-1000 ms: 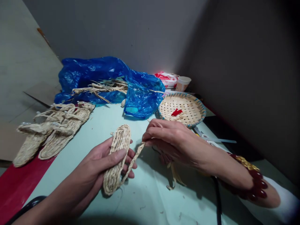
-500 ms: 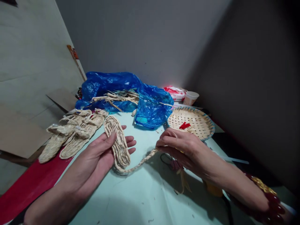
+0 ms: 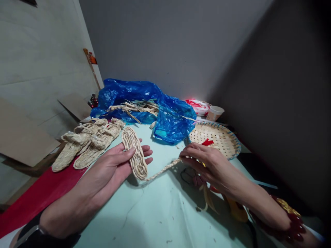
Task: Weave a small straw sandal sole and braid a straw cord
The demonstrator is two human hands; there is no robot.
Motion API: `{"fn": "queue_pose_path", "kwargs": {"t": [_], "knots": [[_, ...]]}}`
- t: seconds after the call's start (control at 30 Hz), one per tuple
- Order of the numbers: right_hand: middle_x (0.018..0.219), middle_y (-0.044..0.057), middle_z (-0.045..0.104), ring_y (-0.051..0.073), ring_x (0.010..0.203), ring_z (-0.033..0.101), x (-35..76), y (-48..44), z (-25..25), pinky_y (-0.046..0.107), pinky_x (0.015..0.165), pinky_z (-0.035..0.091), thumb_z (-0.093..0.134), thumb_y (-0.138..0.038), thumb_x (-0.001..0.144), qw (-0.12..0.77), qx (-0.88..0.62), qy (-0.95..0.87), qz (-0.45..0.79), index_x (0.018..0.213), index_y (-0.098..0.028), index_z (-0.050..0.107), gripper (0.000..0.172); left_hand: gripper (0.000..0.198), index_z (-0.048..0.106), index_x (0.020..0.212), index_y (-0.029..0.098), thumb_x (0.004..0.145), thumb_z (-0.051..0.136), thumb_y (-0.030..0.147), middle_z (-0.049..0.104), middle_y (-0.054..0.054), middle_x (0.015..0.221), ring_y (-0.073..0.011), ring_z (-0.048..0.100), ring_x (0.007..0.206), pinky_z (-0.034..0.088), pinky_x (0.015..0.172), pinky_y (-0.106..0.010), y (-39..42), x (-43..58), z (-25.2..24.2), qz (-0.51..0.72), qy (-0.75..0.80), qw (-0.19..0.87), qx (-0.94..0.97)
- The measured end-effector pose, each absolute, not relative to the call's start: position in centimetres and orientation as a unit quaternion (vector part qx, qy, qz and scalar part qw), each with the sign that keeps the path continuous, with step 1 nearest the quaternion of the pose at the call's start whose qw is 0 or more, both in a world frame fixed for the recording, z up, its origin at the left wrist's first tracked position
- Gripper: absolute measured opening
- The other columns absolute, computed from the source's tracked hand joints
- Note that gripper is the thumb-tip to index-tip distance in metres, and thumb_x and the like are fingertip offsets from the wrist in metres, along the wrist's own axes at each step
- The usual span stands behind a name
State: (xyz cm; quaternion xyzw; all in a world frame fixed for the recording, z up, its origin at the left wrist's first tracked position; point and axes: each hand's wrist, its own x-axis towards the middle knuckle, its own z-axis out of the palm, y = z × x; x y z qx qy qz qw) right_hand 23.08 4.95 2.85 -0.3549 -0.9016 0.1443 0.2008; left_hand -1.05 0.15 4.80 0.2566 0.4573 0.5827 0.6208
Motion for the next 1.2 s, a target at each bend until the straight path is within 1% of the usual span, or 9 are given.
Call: {"fn": "queue_pose_path", "kwargs": {"t": [0.2,0.33,0.47,0.53,0.63,0.73,0.93,1.1,1.2], "knots": [[0.109,0.012,0.062,0.023,0.097,0.058,22.1,3.8,3.1,0.035,0.083,0.044,0.047,-0.020,0.097,0.241,-0.392,-0.887,0.045,0.110,-0.014,0.062,0.021,0.013,0.067,0.073,0.026,0.074,0.063,0.014,0.078,-0.006,0.089,-0.0300,0.063,0.115,0.056,0.094,-0.035,-1.0,-0.3,7.6,0.552,0.507,0.600,0.279],[0.080,0.008,0.064,0.020,0.072,0.058,19.3,0.4,3.8,0.032,0.065,0.043,0.047,-0.021,0.096,0.245,-0.424,-0.871,0.044,0.089,-0.015,0.067,0.022,0.011,0.068,0.073,0.026,0.075,0.063,0.016,0.078,-0.006,0.090,-0.0287,0.062,0.117,0.055,0.096,-0.035,-1.6,-0.4,7.8,0.558,0.530,0.578,0.272],[0.083,0.008,0.066,0.021,0.075,0.061,16.1,-2.4,2.9,0.033,0.067,0.045,0.051,-0.028,0.094,0.180,-0.465,-0.834,0.235,0.095,-0.017,0.066,0.019,0.013,0.066,0.071,0.025,0.080,0.060,0.018,0.077,-0.005,0.089,-0.0275,0.062,0.117,0.055,0.095,-0.032,-1.3,-0.8,6.3,0.580,0.509,0.576,0.267],[0.091,0.008,0.066,0.022,0.084,0.061,14.8,-2.8,2.0,0.032,0.070,0.047,0.058,-0.034,0.090,0.226,-0.487,-0.754,0.379,0.103,-0.017,0.063,0.022,0.012,0.066,0.074,0.024,0.082,0.059,0.019,0.077,-0.006,0.090,-0.0272,0.064,0.114,0.055,0.092,-0.031,-1.1,-0.9,5.6,0.593,0.468,0.599,0.264],[0.090,0.006,0.061,0.016,0.071,0.058,13.0,-2.7,0.6,0.022,0.049,0.045,0.069,-0.037,0.079,0.338,-0.420,-0.542,0.645,0.097,-0.014,0.059,0.031,0.009,0.066,0.084,0.020,0.082,0.059,0.014,0.076,-0.007,0.091,-0.0266,0.068,0.104,0.057,0.089,-0.034,-1.0,-1.1,4.8,0.596,0.423,0.632,0.256],[0.079,0.003,0.060,0.008,0.056,0.049,11.6,-3.0,0.0,0.016,0.042,0.036,0.075,-0.035,0.073,0.420,-0.357,-0.398,0.733,0.089,-0.012,0.058,0.033,0.012,0.065,0.089,0.018,0.079,0.062,0.012,0.075,-0.008,0.089,-0.0260,0.072,0.091,0.059,0.082,-0.037,-1.0,-1.3,4.4,0.582,0.415,0.647,0.265],[0.049,-0.008,0.041,0.003,0.041,0.026,11.9,-4.6,0.4,0.016,0.037,0.023,0.074,-0.042,0.073,0.418,-0.377,-0.374,0.737,0.069,-0.013,0.058,0.033,0.007,0.065,0.083,0.018,0.077,0.066,0.016,0.073,-0.004,0.075,-0.0250,0.072,0.082,0.058,0.073,-0.032,-1.0,-1.8,4.3,0.577,0.408,0.647,0.285],[0.048,-0.007,0.040,0.004,0.039,0.024,15.0,-6.8,1.8,0.019,0.039,0.019,0.068,-0.046,0.079,0.378,-0.420,-0.461,0.684,0.070,-0.015,0.059,0.033,0.008,0.066,0.081,0.017,0.075,0.066,0.011,0.075,-0.004,0.075,-0.0242,0.070,0.087,0.055,0.075,-0.027,-1.4,-2.5,4.7,0.600,0.404,0.623,0.297],[0.052,-0.005,0.041,0.007,0.045,0.033,19.0,-9.1,3.1,0.022,0.047,0.026,0.059,-0.048,0.087,0.321,-0.455,-0.538,0.632,0.070,-0.019,0.059,0.033,0.016,0.066,0.084,0.016,0.073,0.065,0.004,0.075,-0.005,0.078,-0.0219,0.070,0.084,0.055,0.074,-0.025,-1.2,-2.6,4.4,0.601,0.393,0.624,0.308]]}}
